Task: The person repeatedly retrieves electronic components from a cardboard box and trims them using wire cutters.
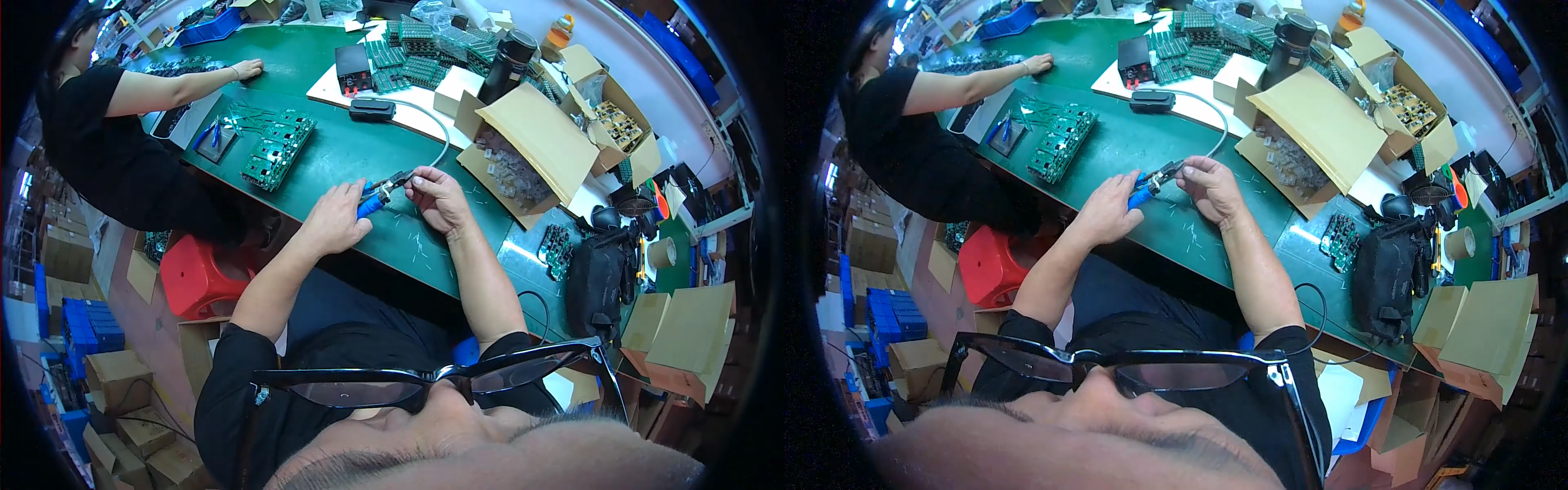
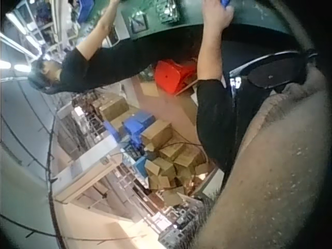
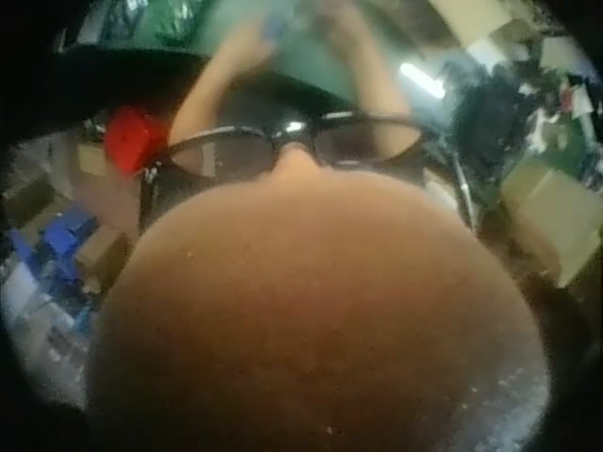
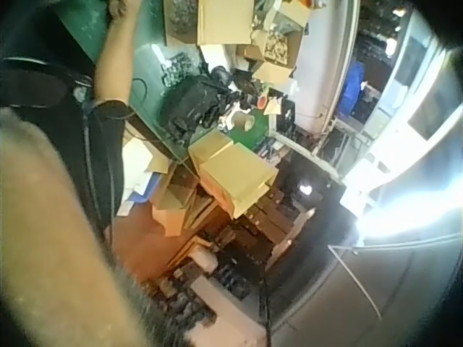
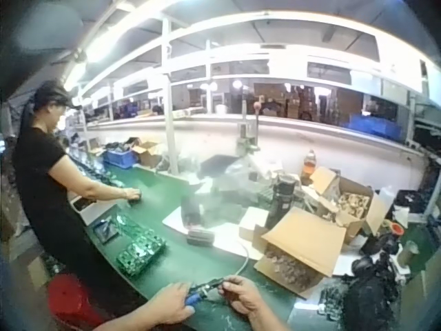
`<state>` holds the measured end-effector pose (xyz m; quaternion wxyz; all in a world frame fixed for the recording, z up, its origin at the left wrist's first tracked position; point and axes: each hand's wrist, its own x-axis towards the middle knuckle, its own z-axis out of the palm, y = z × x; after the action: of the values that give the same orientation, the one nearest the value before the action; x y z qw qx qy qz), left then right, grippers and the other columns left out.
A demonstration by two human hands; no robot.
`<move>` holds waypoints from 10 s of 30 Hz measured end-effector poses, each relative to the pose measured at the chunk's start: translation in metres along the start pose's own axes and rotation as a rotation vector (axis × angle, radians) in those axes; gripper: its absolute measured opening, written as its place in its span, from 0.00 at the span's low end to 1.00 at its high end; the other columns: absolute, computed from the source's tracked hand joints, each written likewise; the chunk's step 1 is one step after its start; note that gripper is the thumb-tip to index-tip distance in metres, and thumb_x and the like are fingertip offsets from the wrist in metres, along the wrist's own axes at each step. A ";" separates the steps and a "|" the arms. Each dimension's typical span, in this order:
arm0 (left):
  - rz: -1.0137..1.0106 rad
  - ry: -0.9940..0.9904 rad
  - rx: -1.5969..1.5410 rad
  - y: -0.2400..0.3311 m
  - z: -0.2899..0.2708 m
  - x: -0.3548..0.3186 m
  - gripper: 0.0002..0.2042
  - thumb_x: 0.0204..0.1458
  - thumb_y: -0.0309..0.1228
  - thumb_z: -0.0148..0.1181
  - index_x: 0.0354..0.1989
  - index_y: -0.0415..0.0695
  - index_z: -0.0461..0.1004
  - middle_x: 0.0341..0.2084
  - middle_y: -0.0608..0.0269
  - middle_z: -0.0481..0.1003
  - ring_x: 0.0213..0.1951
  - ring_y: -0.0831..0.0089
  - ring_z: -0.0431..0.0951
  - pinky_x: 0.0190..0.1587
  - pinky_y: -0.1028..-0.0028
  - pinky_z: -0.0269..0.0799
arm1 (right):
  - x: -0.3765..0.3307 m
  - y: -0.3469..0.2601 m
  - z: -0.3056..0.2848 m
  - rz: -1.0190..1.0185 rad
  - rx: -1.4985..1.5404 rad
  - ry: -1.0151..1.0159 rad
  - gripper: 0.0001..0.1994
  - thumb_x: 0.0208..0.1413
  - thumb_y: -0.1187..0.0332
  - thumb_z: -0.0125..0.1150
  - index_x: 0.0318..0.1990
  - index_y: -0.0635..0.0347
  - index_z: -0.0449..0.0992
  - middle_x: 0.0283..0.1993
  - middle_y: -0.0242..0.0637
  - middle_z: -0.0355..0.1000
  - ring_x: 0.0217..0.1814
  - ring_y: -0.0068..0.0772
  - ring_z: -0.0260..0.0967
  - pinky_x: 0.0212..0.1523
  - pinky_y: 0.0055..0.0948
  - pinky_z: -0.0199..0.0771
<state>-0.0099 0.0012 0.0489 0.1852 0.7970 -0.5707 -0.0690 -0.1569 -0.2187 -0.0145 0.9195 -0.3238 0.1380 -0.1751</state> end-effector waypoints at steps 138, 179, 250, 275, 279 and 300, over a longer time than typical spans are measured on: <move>-0.055 0.576 0.252 -0.062 0.028 0.017 0.38 0.49 0.45 0.73 0.66 0.35 0.71 0.54 0.46 0.76 0.55 0.50 0.75 0.65 0.51 0.66 | -0.024 -0.097 -0.048 -0.650 -2.028 0.830 0.19 0.57 0.74 0.59 0.57 0.57 0.83 0.52 0.56 0.81 0.56 0.64 0.78 0.60 0.48 0.78; -0.085 0.487 0.297 -0.060 0.035 0.027 0.38 0.52 0.46 0.73 0.67 0.38 0.70 0.55 0.47 0.76 0.57 0.50 0.75 0.60 0.54 0.70 | 0.004 -0.002 0.015 -0.222 -0.119 0.168 0.22 0.61 0.85 0.65 0.63 0.68 0.73 0.47 0.39 0.78 0.50 0.32 0.80 0.55 0.30 0.84; -0.078 0.148 -0.167 0.010 0.017 0.014 0.30 0.55 0.44 0.70 0.64 0.41 0.74 0.45 0.45 0.79 0.49 0.45 0.80 0.54 0.52 0.76 | 0.002 -0.005 0.009 -0.178 -0.059 0.083 0.08 0.63 0.78 0.70 0.47 0.65 0.81 0.44 0.40 0.82 0.43 0.34 0.82 0.47 0.32 0.86; -0.045 0.174 -0.024 0.007 0.016 0.012 0.27 0.54 0.36 0.69 0.62 0.39 0.76 0.40 0.45 0.79 0.44 0.45 0.82 0.49 0.53 0.79 | 0.000 -0.004 0.013 -0.160 -0.049 0.100 0.05 0.65 0.79 0.66 0.46 0.67 0.81 0.41 0.40 0.81 0.41 0.31 0.80 0.44 0.26 0.85; -0.024 0.178 -0.046 0.004 0.021 0.012 0.26 0.54 0.35 0.69 0.61 0.39 0.76 0.39 0.44 0.80 0.41 0.44 0.83 0.48 0.52 0.80 | 0.001 -0.003 0.008 -0.158 -0.022 0.091 0.07 0.62 0.79 0.70 0.46 0.65 0.81 0.43 0.40 0.82 0.43 0.33 0.82 0.47 0.29 0.86; -0.138 0.012 -0.298 0.015 -0.001 0.020 0.33 0.49 0.40 0.63 0.64 0.35 0.74 0.43 0.35 0.78 0.49 0.39 0.79 0.56 0.52 0.75 | 0.002 -0.004 0.011 -0.152 0.006 0.132 0.08 0.62 0.77 0.71 0.47 0.65 0.79 0.43 0.41 0.81 0.43 0.35 0.82 0.46 0.29 0.85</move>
<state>-0.0158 -0.0209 0.0576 0.2994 0.7986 -0.4968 -0.1607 -0.1522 -0.2167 -0.0037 0.8934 -0.3183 0.1730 -0.2658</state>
